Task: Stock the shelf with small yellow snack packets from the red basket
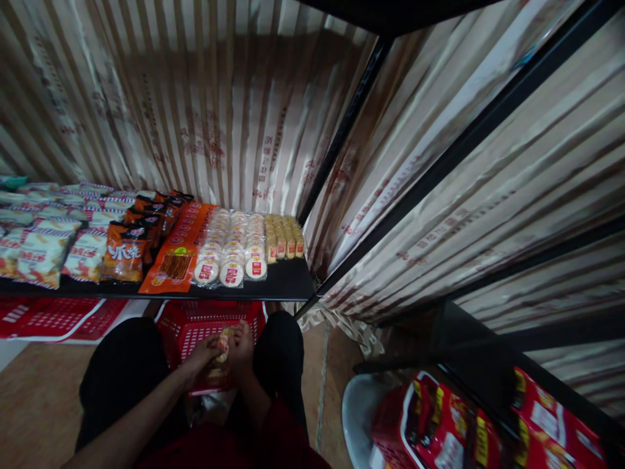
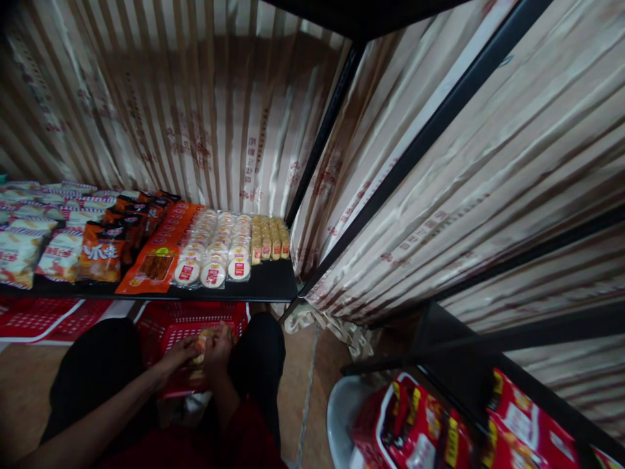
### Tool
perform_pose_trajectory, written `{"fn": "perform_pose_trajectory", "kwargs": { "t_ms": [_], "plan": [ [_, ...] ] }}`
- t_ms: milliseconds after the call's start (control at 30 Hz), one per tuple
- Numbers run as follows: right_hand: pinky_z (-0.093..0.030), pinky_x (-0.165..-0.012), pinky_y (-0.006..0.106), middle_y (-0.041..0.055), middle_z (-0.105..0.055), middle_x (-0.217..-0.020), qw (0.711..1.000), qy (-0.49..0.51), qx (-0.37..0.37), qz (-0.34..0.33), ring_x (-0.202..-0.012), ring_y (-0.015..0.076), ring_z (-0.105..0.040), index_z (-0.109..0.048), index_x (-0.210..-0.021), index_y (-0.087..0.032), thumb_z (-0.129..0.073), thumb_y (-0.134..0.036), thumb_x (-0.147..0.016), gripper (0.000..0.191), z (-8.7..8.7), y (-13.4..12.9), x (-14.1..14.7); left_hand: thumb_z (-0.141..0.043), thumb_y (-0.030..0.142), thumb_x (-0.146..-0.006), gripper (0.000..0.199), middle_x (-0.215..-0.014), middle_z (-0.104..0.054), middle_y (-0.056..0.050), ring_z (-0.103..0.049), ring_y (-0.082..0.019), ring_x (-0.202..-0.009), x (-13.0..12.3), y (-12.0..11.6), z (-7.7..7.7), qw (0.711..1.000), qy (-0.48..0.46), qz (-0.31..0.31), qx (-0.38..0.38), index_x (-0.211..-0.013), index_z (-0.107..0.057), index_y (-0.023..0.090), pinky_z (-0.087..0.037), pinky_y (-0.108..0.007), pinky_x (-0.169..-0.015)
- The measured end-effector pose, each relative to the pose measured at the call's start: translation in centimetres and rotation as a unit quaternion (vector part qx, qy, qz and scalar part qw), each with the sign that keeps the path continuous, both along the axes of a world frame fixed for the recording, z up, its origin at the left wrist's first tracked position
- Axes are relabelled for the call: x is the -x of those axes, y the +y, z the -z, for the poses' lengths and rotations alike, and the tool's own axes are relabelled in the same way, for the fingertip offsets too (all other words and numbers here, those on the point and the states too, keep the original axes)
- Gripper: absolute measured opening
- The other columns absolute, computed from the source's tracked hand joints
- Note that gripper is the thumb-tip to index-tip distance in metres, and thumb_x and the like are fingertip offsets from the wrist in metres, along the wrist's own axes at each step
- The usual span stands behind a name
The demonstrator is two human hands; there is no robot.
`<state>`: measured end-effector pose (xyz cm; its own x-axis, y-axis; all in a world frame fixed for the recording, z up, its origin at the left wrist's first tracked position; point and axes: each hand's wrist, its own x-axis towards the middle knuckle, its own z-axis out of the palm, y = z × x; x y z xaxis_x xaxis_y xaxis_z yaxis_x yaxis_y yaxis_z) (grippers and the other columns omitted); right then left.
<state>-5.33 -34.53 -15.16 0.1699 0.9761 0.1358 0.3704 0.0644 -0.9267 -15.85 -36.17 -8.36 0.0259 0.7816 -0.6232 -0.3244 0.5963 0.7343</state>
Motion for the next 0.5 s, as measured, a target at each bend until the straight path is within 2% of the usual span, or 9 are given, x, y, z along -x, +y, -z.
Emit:
{"fn": "perform_pose_trajectory", "kwargs": {
  "t_ms": [133, 233, 500],
  "plan": [
    [-0.053, -0.073, 0.031, 0.0114, -0.060, -0.098, 0.998, 0.060, 0.032, 0.017, -0.082, 0.0183, -0.064, -0.055, -0.099, -0.016, -0.048, -0.016, -0.073, 0.027, -0.9, 0.2, -0.2, -0.069, 0.001, -0.057, 0.044, -0.070, -0.069, -0.003, -0.064, -0.016, -0.060, -0.1, 0.5, 0.5, 0.999, 0.032, -0.013, -0.011, -0.098, -0.065, 0.017, -0.050, -0.026, -0.059],
    [-0.054, -0.073, 0.030, 0.0086, -0.058, -0.093, 0.996, 0.078, 0.035, 0.004, -0.079, 0.0167, -0.063, -0.056, -0.086, -0.017, -0.050, -0.020, -0.074, 0.014, -1.6, 0.4, -0.6, -0.065, -0.002, -0.059, 0.045, -0.072, -0.069, -0.002, -0.064, -0.015, -0.060, -0.3, 0.8, 0.6, 0.996, 0.074, -0.022, -0.033, -0.099, -0.064, 0.019, -0.049, -0.024, -0.059],
    [-0.052, -0.077, 0.031, 0.0100, -0.057, -0.096, 0.997, 0.069, 0.015, 0.011, -0.082, 0.0173, -0.062, -0.060, -0.086, -0.016, -0.052, -0.027, -0.076, 0.016, -3.6, 1.5, -1.7, -0.063, 0.001, -0.056, 0.039, -0.077, -0.070, -0.002, -0.064, -0.017, -0.072, -1.6, 1.7, -1.9, 0.985, 0.146, -0.030, -0.092, -0.091, -0.065, 0.018, -0.049, -0.023, -0.066]
  ]
}}
